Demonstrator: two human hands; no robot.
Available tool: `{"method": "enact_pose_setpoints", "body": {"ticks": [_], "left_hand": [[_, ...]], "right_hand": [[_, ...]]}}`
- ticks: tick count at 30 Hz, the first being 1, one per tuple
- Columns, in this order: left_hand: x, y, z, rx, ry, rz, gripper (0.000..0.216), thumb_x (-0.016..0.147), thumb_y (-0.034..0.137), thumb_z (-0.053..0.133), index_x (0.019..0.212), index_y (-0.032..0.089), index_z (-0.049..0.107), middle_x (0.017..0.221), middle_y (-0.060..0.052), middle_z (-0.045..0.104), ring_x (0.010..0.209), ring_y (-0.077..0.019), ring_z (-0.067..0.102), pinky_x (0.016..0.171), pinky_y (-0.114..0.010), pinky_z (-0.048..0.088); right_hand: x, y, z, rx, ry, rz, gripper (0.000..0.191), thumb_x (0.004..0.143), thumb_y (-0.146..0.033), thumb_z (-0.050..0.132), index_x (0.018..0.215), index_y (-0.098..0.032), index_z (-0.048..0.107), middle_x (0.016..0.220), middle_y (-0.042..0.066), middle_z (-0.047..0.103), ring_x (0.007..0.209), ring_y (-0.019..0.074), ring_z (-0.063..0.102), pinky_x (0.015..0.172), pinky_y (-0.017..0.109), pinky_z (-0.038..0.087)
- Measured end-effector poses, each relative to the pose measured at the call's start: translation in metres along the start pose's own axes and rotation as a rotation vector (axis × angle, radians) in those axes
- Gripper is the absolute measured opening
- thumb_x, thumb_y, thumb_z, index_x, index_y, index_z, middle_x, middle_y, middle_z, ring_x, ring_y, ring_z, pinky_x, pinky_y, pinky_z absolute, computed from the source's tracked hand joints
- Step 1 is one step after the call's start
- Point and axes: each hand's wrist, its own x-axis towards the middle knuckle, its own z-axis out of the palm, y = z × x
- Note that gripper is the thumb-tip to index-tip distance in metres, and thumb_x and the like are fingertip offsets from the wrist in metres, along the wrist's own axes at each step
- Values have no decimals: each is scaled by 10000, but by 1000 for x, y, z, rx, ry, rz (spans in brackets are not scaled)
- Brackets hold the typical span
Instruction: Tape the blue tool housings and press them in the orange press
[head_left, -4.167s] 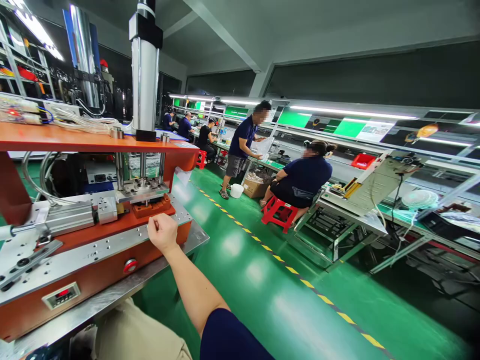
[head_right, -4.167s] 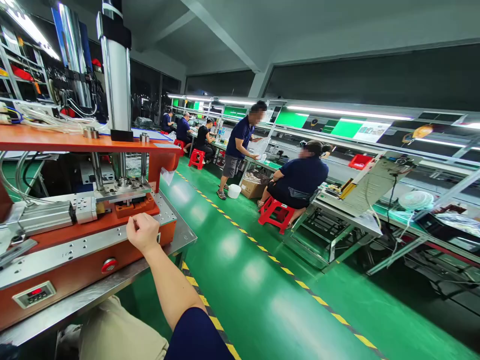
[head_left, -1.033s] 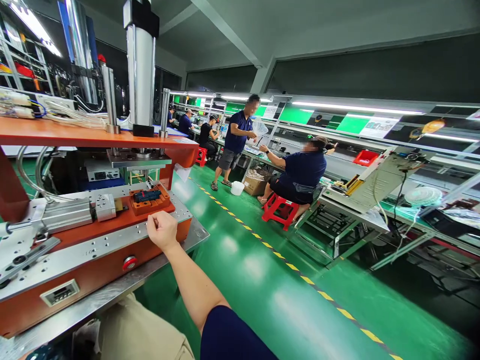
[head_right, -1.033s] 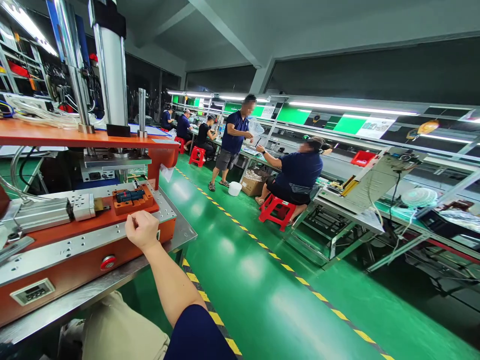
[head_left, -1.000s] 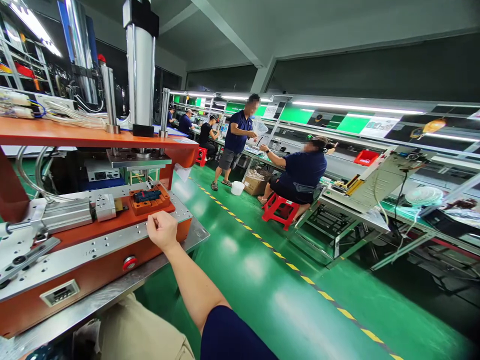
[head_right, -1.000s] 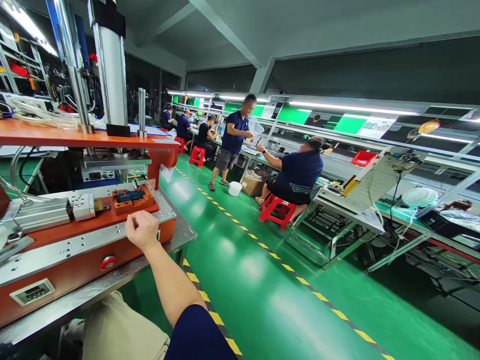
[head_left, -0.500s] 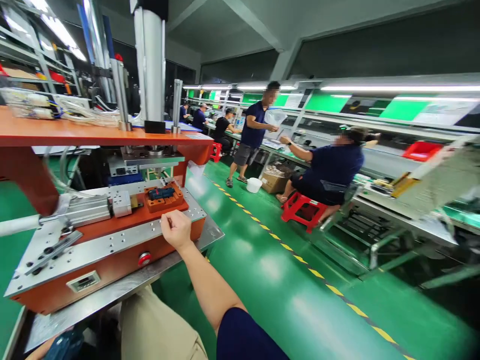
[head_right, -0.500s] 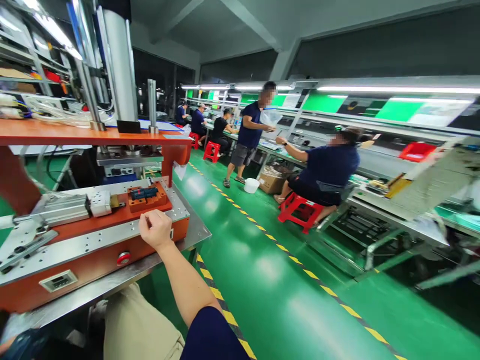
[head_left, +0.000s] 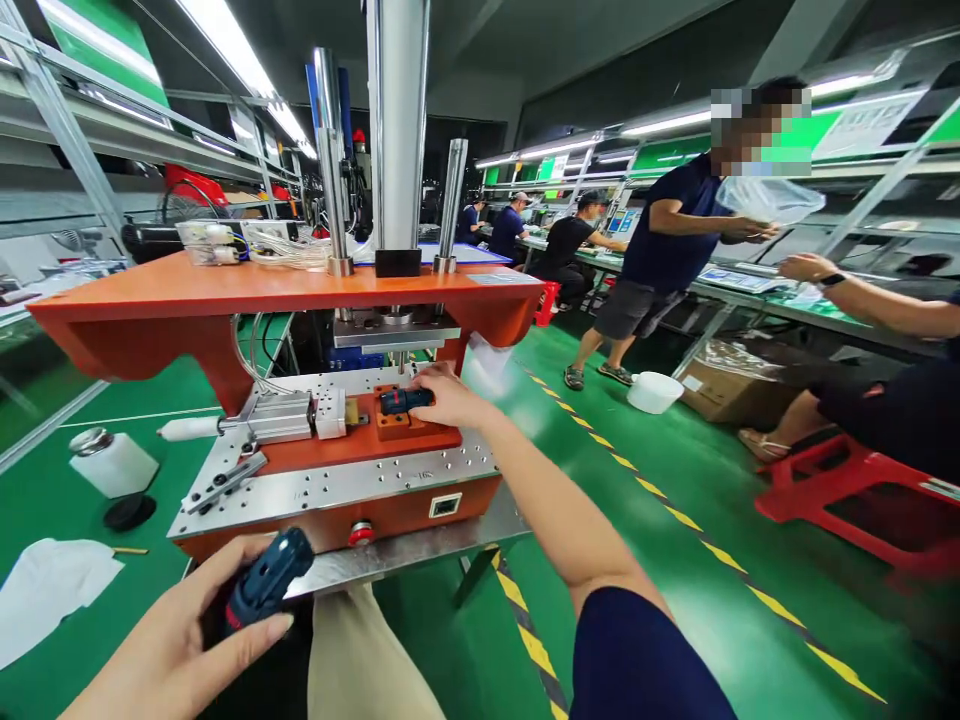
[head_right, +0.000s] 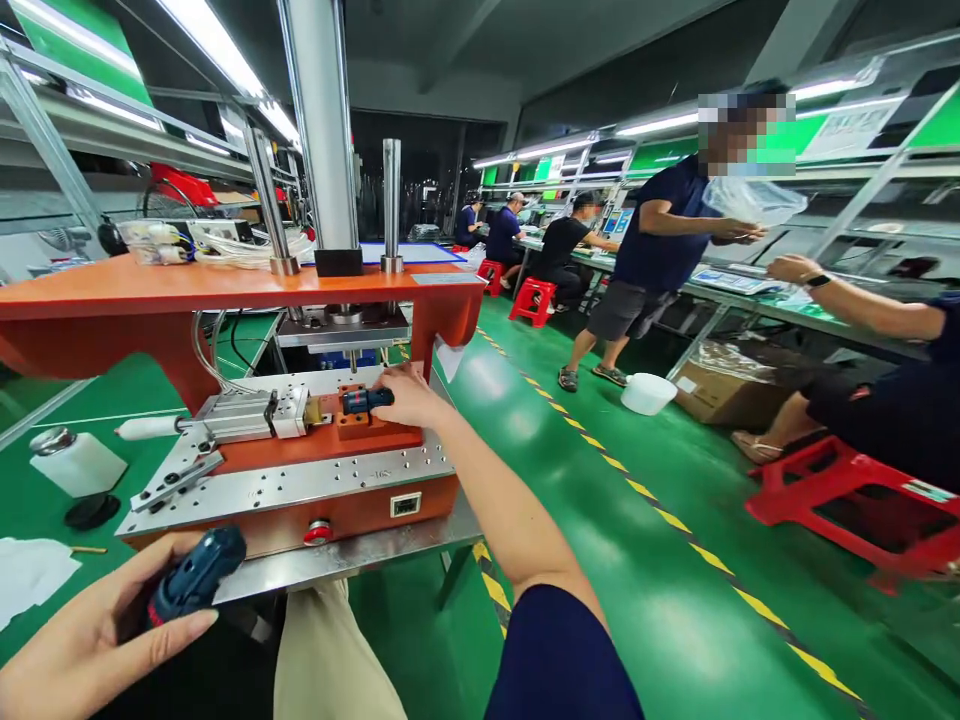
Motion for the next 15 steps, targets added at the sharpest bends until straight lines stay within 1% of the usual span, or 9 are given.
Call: {"method": "enact_pose_setpoints", "body": {"ticks": [2, 3, 5, 8, 9, 10, 12, 15], "left_hand": [[25, 36, 1, 74, 0, 152, 556, 803, 609, 700, 1221, 243, 668, 1268, -69, 680, 1187, -307, 642, 948, -311, 581], [39, 52, 2, 117, 2, 227, 515, 825, 585, 690, 1209, 242, 676, 1268, -71, 676, 1194, -300, 634, 963, -314, 568], [69, 76, 6, 178, 9, 325, 495, 853, 545, 677, 1239, 234, 667, 1279, -78, 670, 1199, -293, 627, 1005, -339, 538], [115, 98, 17, 226, 15, 334, 573, 855, 512, 690, 1335, 211, 611, 1304, -85, 674, 1187, -304, 639, 1052, -397, 502], [130, 103, 22, 245, 8, 326, 591, 848, 496, 706, 1354, 210, 598, 1296, -81, 683, 1173, -308, 649, 1047, -406, 503], [144, 108, 26, 270, -3, 325, 594, 840, 470, 723, 1362, 214, 597, 1278, -74, 696, 1154, -311, 660, 1030, -406, 510], [170, 117, 35, 328, -36, 334, 567, 837, 400, 739, 1359, 218, 612, 1250, -66, 714, 1125, -309, 677, 1002, -395, 518], [199, 129, 46, 400, -81, 352, 501, 857, 307, 706, 1340, 195, 638, 1270, -82, 706, 1141, -307, 676, 1005, -375, 506]], "right_hand": [[6, 5, 4, 22, -35, -33, 291, 635, -263, 922, 857, -208, 741, 860, 47, 721, 882, 226, 671, 770, 349, 531], [5, 3, 4, 39, -16, -29, 285, 658, -265, 913, 873, -204, 737, 866, 51, 722, 868, 224, 676, 760, 350, 536], [-8, -9, -1, 103, 104, 19, 269, 761, -253, 848, 992, -202, 720, 956, 78, 730, 919, 236, 688, 790, 371, 556], [-46, -37, -17, 257, 439, 166, 317, 908, -243, 698, 1219, -223, 643, 1178, 120, 697, 1121, 251, 662, 953, 427, 553], [-62, -46, -23, 300, 541, 220, 331, 929, -255, 669, 1257, -238, 625, 1228, 121, 679, 1171, 251, 642, 1001, 441, 538], [-79, -53, -28, 338, 612, 276, 341, 937, -267, 659, 1275, -249, 618, 1252, 115, 669, 1194, 252, 631, 1023, 447, 531], [-110, -61, -36, 393, 683, 385, 349, 932, -289, 664, 1276, -250, 622, 1272, 109, 656, 1200, 257, 625, 1011, 443, 542], [-150, -56, -38, 434, 702, 527, 365, 918, -327, 681, 1266, -229, 636, 1277, 118, 645, 1179, 265, 632, 991, 439, 554]]}}
